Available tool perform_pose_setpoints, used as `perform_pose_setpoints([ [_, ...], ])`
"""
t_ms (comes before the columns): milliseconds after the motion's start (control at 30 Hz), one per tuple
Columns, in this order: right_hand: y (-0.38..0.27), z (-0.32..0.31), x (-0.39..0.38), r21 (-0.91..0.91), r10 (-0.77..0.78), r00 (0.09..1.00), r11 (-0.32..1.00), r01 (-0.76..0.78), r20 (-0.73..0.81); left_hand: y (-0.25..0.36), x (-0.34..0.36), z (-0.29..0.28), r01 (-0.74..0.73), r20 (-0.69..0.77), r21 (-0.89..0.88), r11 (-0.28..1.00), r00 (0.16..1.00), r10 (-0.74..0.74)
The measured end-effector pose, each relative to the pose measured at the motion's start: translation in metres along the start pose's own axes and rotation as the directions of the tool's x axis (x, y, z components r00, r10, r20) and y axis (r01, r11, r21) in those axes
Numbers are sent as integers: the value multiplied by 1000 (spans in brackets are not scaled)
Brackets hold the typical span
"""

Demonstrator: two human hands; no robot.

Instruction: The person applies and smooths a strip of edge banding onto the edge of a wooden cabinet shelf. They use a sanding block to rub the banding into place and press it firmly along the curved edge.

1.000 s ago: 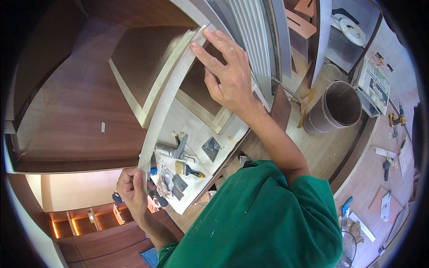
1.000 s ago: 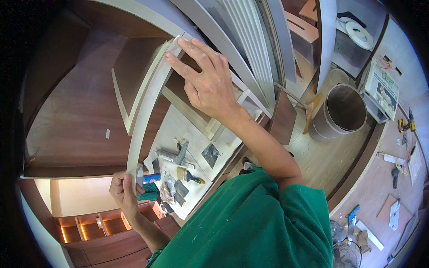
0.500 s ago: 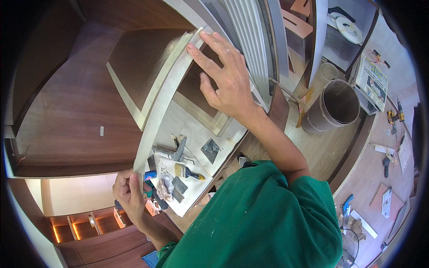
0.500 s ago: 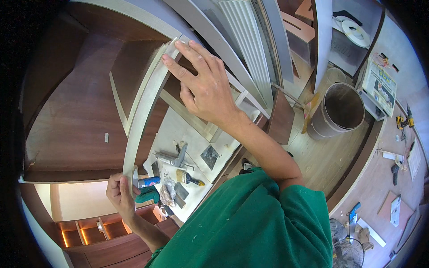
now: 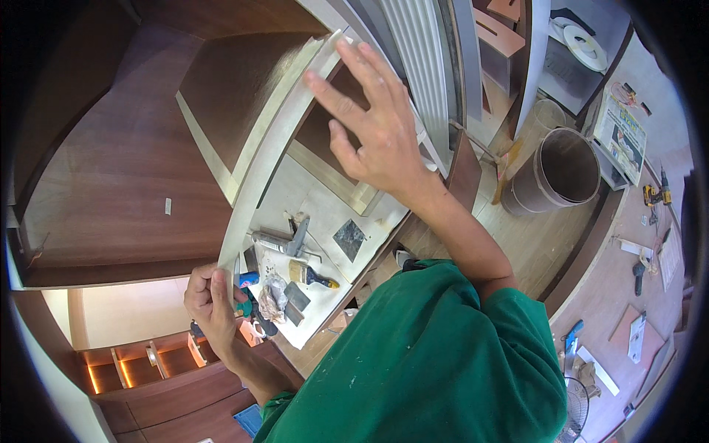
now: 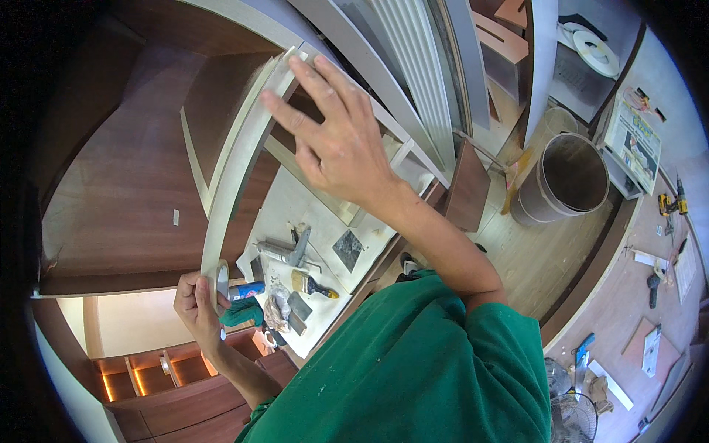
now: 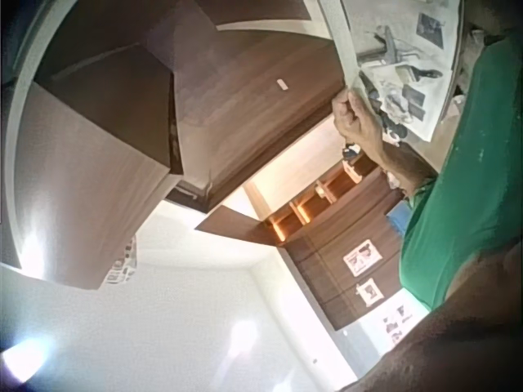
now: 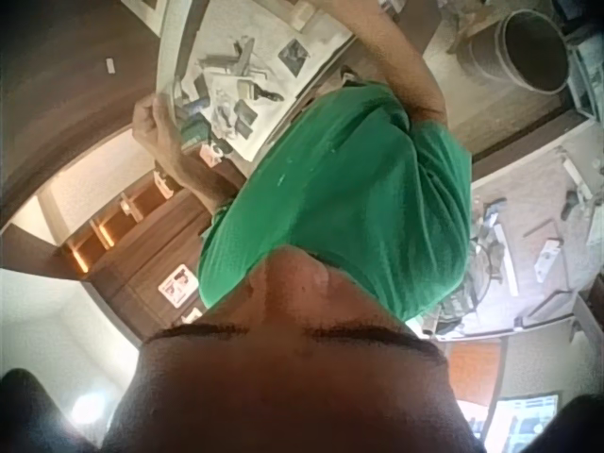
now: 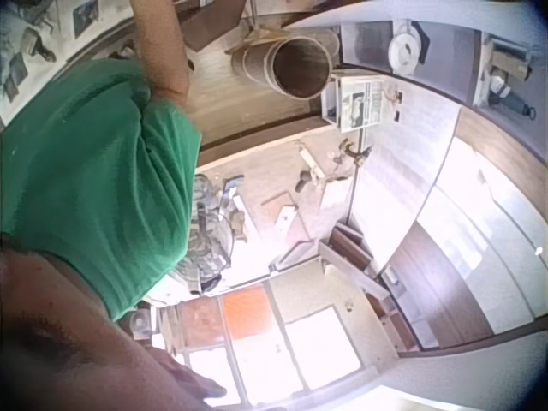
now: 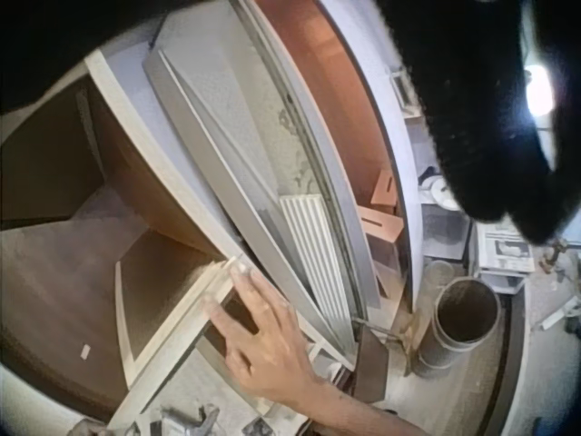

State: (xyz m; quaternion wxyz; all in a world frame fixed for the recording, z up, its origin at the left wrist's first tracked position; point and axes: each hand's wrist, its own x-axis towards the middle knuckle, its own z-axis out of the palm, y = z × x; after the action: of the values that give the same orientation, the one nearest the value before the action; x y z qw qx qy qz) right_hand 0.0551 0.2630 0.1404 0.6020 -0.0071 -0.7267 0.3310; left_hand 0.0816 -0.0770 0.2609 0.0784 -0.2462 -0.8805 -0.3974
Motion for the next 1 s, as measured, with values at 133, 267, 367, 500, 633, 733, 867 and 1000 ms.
perform_pose_setpoints([
  [133,-12,7,-14,31,-115,993,993,114,30,-5,4,3,-20,-18,52,998,1000,21],
  [267,-21,10,-19,92,-123,988,989,114,96,-6,2,2,-13,-8,28,1000,1000,13],
  [367,-21,13,-20,100,-122,989,988,113,83,-6,1,2,-21,-4,24,999,1000,22],
  [500,-21,12,-19,98,-114,990,990,105,85,-4,4,2,-22,16,38,999,1000,21],
  [633,-22,12,-20,86,-106,991,991,98,85,-3,6,2,-21,24,18,1000,999,21],
  [733,-21,12,-18,85,-109,990,991,102,93,-3,6,1,-19,40,21,1000,999,18],
  [867,-20,14,-19,88,-118,989,990,111,83,-3,4,1,-20,21,20,1000,1000,20],
  [1000,-20,13,-19,84,-124,989,990,116,87,-1,4,3,-15,14,10,1000,1000,15],
])
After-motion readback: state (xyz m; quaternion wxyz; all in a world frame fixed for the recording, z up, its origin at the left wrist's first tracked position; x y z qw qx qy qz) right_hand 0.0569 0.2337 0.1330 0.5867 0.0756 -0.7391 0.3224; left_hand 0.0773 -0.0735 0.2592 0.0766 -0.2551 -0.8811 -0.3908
